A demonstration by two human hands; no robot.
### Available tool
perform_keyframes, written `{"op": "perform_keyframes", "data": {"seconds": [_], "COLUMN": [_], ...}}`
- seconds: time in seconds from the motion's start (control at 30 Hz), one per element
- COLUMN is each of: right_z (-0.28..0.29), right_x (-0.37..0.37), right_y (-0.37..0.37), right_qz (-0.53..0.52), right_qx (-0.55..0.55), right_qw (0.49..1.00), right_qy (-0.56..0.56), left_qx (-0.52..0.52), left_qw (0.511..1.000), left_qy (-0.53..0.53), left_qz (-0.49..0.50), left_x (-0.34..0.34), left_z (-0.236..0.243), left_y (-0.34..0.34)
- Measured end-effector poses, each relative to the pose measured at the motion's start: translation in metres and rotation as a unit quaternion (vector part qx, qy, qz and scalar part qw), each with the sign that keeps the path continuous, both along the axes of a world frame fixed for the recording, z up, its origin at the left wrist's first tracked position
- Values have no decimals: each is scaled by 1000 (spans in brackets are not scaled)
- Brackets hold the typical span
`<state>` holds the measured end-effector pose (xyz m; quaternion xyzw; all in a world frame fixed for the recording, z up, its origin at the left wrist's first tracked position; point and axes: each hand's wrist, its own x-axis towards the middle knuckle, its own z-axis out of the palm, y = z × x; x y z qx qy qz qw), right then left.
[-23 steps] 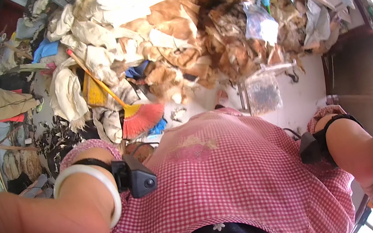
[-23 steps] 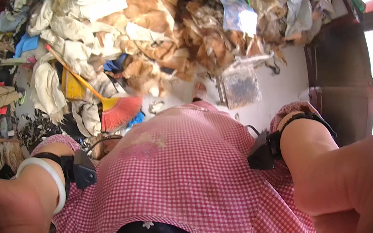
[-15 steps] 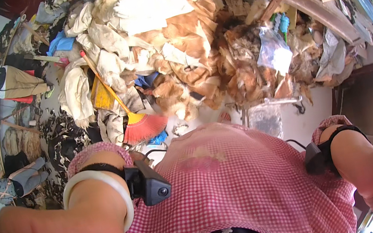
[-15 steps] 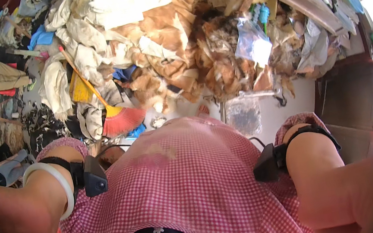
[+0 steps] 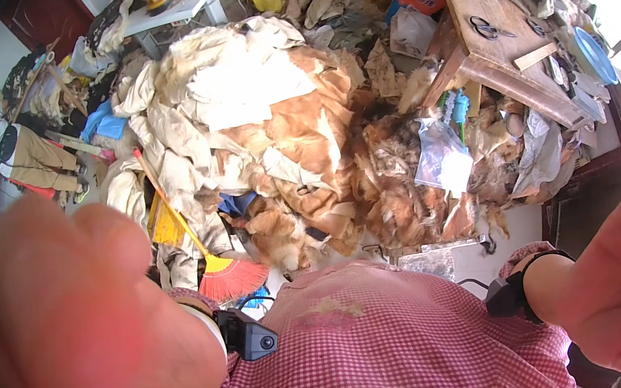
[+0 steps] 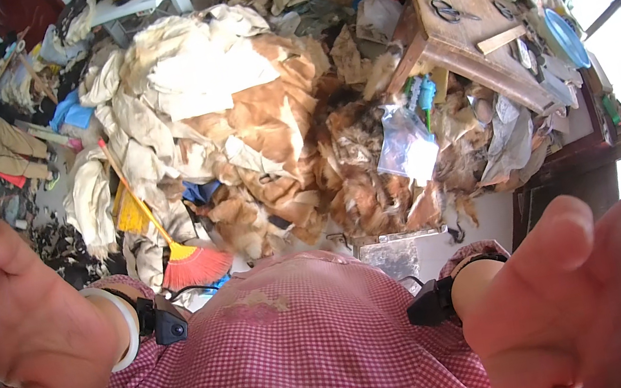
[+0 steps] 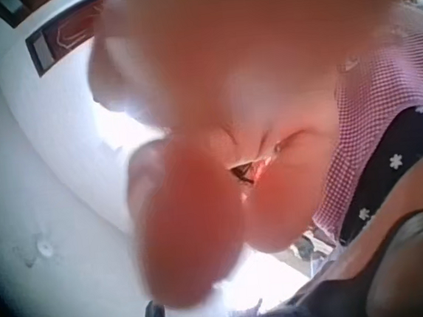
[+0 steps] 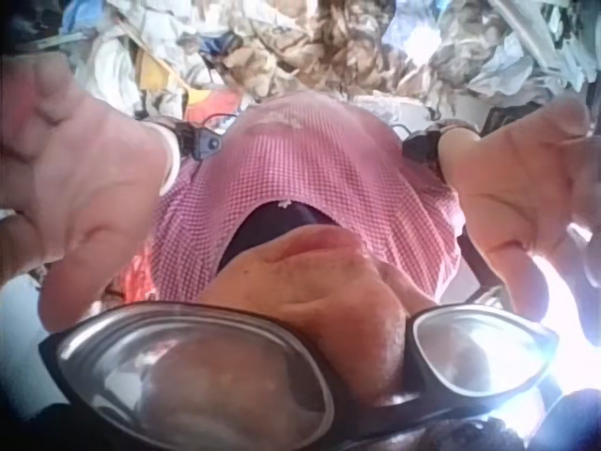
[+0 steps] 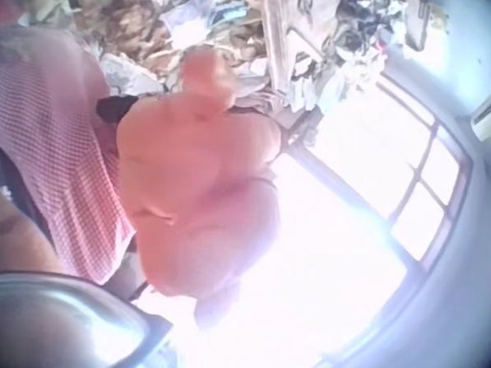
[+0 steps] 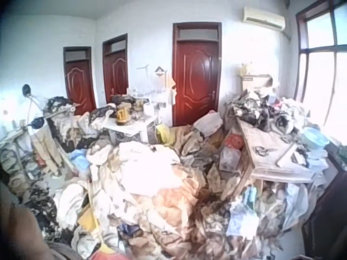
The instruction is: Trimming the edges of animal fur pelts using scissors on a wooden workbench
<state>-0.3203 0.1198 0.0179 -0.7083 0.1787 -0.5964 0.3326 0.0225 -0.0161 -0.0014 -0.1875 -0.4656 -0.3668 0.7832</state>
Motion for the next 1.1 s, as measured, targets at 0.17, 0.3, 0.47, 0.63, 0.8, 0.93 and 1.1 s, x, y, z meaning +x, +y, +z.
{"op": "perform_keyframes", "data": {"seconds": [0.17,0.3,0.47,0.63,0.8,0.93,1.1], "right_z": [23,24,31,30,32,27,-7], "right_x": [15,30,69,87,110,96,10], "right_y": [-5,-3,-26,-17,-23,1,158], "right_qz": [89,70,20,-17,-62,-91,-102], "right_qx": [213,193,167,142,102,76,75], "right_qw": [973,978,985,989,992,992,992], "right_qy": [22,25,30,38,37,36,-10], "left_qx": [-2,-3,-15,-2,-44,-74,-44], "left_qw": [996,988,970,995,986,944,953], "left_qy": [-77,-139,-213,-97,-94,-133,-169], "left_qz": [-43,-66,-117,2,-127,-291,-249], "left_x": [-20,-2,23,26,7,-6,-3], "left_z": [-6,-13,-25,-31,-8,-3,2], "left_y": [-19,-36,-59,-63,-49,-53,-50]}}
